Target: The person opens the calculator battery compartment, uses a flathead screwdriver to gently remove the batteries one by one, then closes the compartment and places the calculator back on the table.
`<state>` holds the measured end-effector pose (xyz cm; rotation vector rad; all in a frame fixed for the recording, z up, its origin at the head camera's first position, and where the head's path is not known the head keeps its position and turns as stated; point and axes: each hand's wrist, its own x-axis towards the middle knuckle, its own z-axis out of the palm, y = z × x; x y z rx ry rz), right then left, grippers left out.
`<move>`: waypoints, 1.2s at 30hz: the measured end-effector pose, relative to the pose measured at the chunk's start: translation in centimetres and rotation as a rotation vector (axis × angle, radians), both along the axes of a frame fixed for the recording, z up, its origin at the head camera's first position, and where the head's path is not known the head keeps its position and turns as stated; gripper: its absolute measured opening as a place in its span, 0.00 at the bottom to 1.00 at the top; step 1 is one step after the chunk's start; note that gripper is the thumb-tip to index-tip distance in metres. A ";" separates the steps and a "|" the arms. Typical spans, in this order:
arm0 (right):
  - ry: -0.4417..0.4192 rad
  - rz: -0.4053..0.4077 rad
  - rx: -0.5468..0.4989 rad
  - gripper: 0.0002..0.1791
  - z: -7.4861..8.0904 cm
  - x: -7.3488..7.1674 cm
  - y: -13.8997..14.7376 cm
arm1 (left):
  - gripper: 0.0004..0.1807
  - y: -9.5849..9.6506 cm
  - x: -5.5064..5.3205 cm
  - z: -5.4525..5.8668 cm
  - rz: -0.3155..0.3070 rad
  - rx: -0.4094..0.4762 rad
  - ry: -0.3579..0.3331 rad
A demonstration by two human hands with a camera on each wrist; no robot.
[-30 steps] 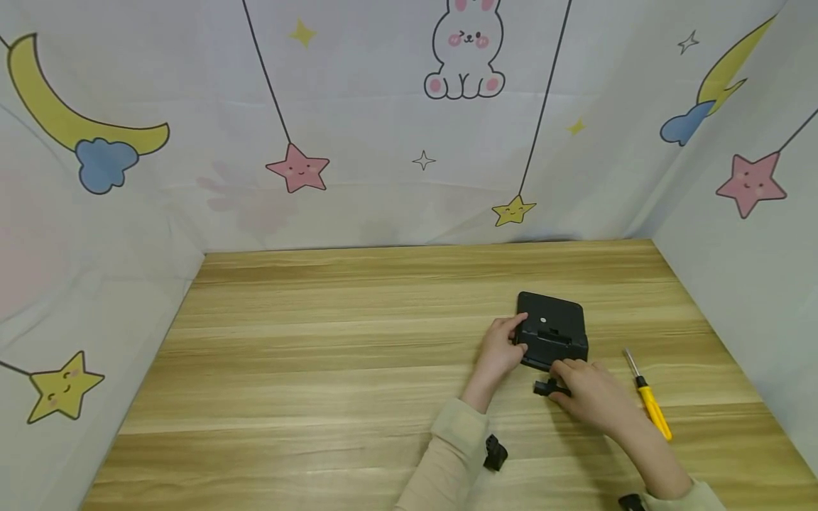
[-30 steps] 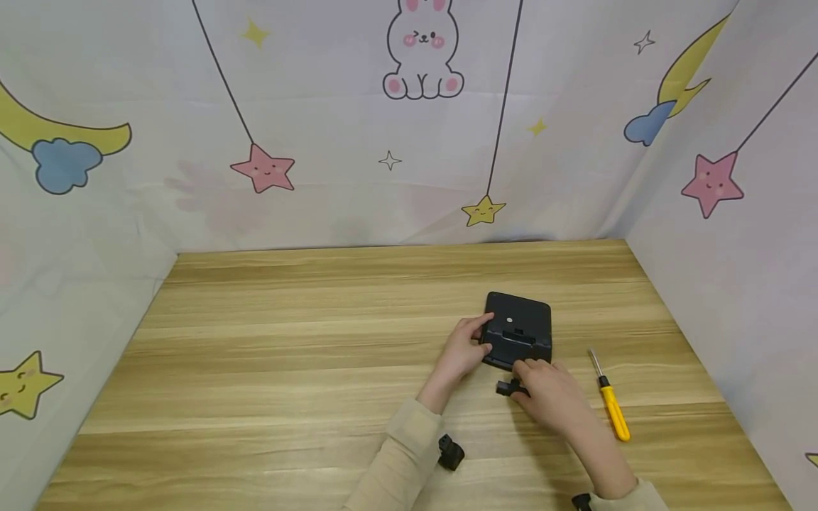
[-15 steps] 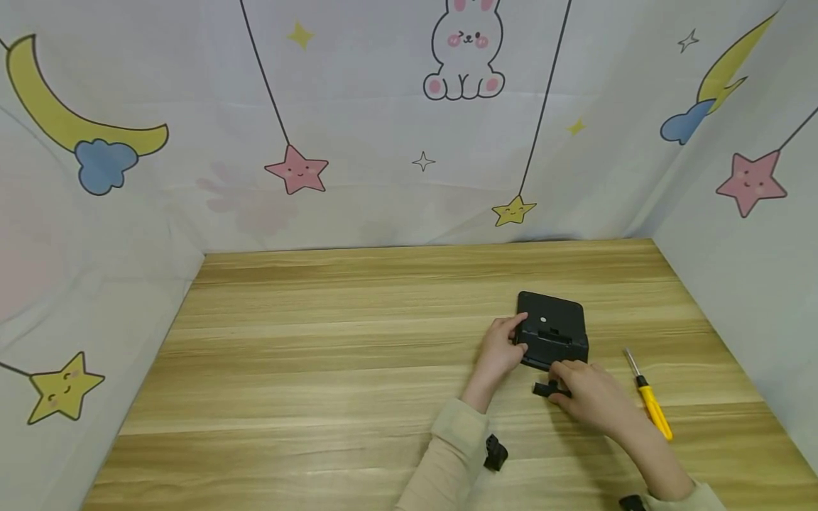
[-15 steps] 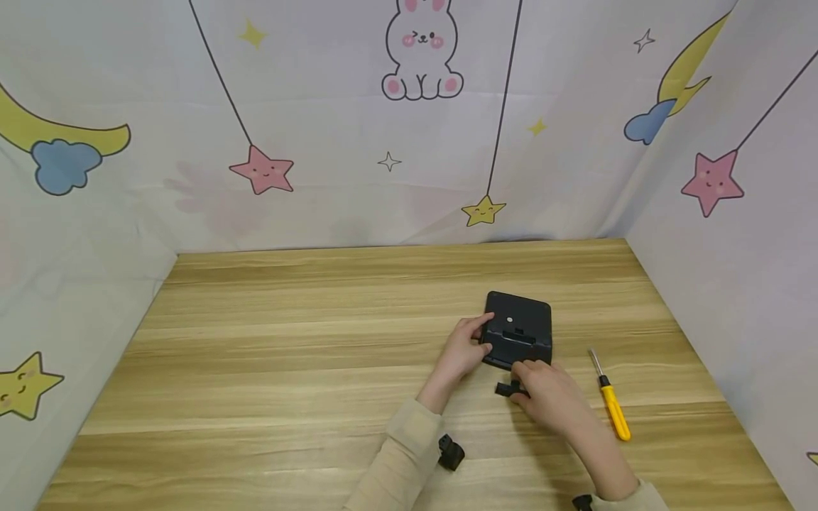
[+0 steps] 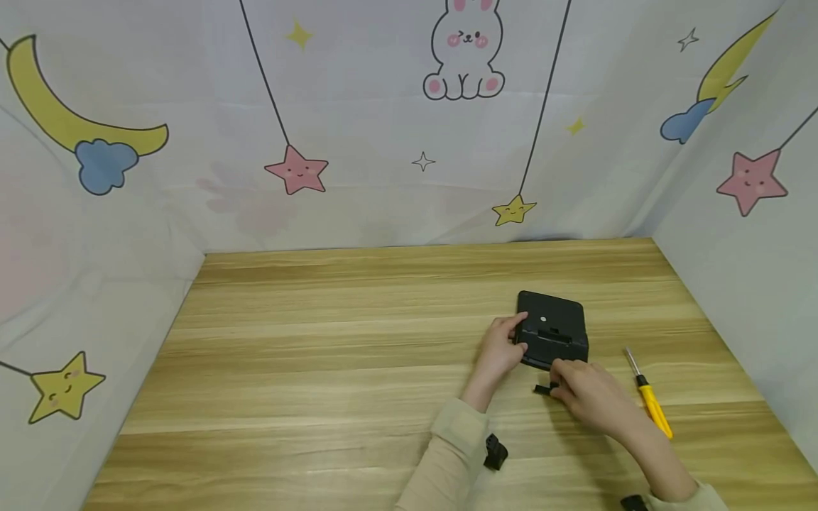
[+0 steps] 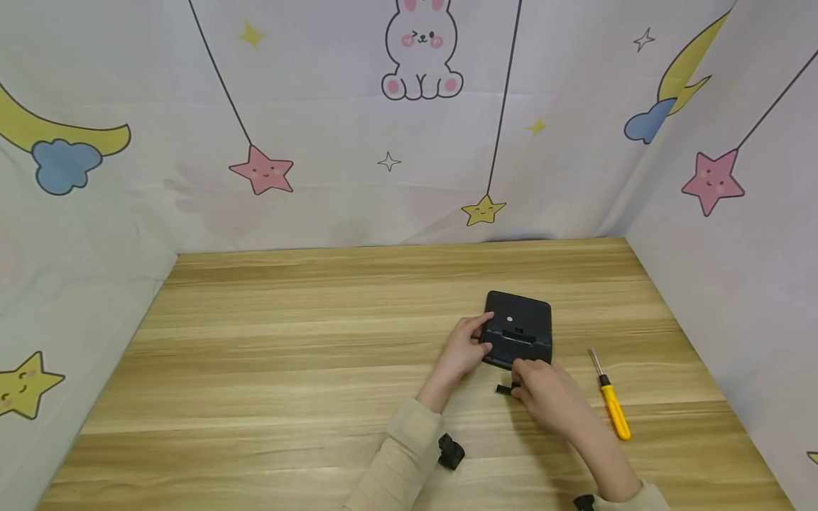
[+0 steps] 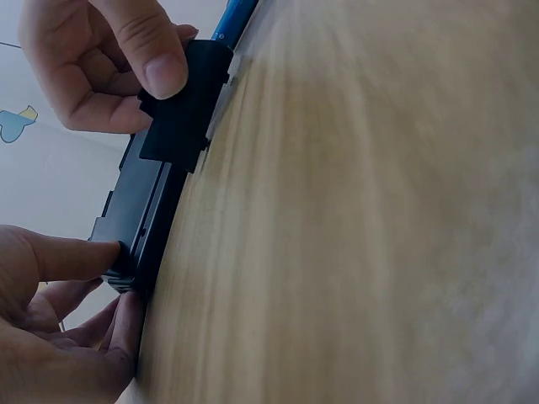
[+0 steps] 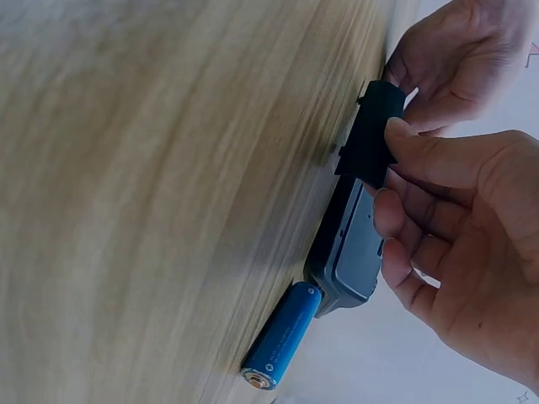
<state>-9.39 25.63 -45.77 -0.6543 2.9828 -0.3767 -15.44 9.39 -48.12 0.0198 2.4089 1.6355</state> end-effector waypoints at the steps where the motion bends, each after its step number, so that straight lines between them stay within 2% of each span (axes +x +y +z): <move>1: 0.000 -0.001 -0.004 0.08 0.0 0.0 0.0 | 0.31 0.0 0.0 0.0 -0.001 -0.003 0.000; 13: -0.013 -0.014 -0.026 0.06 0.4 -0.3 0.1 | 0.31 0.1 0.0 -0.1 -0.008 -0.024 0.032; 25: 0.055 -0.023 -0.032 0.05 0.8 -0.5 0.7 | 0.31 0.2 0.1 -0.3 0.005 -0.011 0.028; 36: 0.156 -0.010 -0.074 0.06 1.0 -1.0 1.4 | 0.31 0.3 0.0 -0.4 0.001 0.007 0.022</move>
